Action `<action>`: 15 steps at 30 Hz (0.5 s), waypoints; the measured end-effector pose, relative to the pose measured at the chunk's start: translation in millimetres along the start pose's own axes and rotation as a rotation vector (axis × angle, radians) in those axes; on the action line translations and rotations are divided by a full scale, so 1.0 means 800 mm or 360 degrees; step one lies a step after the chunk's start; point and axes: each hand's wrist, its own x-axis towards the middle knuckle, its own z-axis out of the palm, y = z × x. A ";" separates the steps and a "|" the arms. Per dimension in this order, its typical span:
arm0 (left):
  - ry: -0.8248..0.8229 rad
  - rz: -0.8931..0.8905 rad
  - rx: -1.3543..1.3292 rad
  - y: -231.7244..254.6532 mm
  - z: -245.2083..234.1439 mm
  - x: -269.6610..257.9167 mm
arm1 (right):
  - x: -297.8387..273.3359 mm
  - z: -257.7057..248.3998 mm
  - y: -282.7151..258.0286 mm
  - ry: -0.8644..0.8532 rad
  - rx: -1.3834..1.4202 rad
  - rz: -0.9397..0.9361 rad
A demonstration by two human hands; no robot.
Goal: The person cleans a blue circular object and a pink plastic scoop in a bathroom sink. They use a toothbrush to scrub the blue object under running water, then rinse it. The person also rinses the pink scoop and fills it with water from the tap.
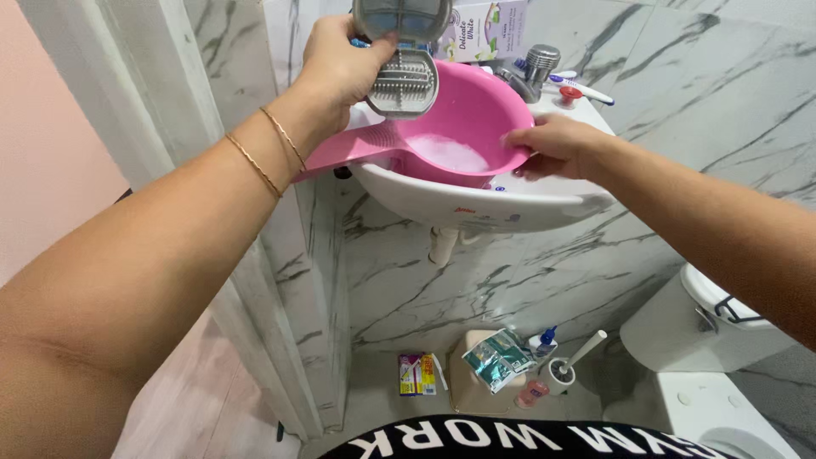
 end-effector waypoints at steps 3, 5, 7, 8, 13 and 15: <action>0.0023 0.0160 0.0082 0.001 0.001 -0.005 | 0.019 0.007 0.012 -0.0169 0.0530 0.0283; 0.0034 0.0159 0.0086 0.004 0.006 -0.008 | 0.022 0.007 0.011 -0.0039 0.0654 0.0458; 0.0031 0.0163 0.0098 0.007 0.010 -0.012 | 0.018 0.008 0.004 0.0059 0.0758 0.0441; 0.0018 0.0165 0.0104 0.008 0.014 -0.014 | 0.014 0.008 0.000 0.0110 0.0811 0.0435; 0.0185 0.0733 0.0363 0.013 0.042 -0.006 | -0.024 -0.021 -0.037 0.0129 0.0825 0.0260; 0.0285 0.0924 0.0478 0.017 0.061 0.002 | -0.046 -0.047 -0.048 0.0177 0.0827 0.0195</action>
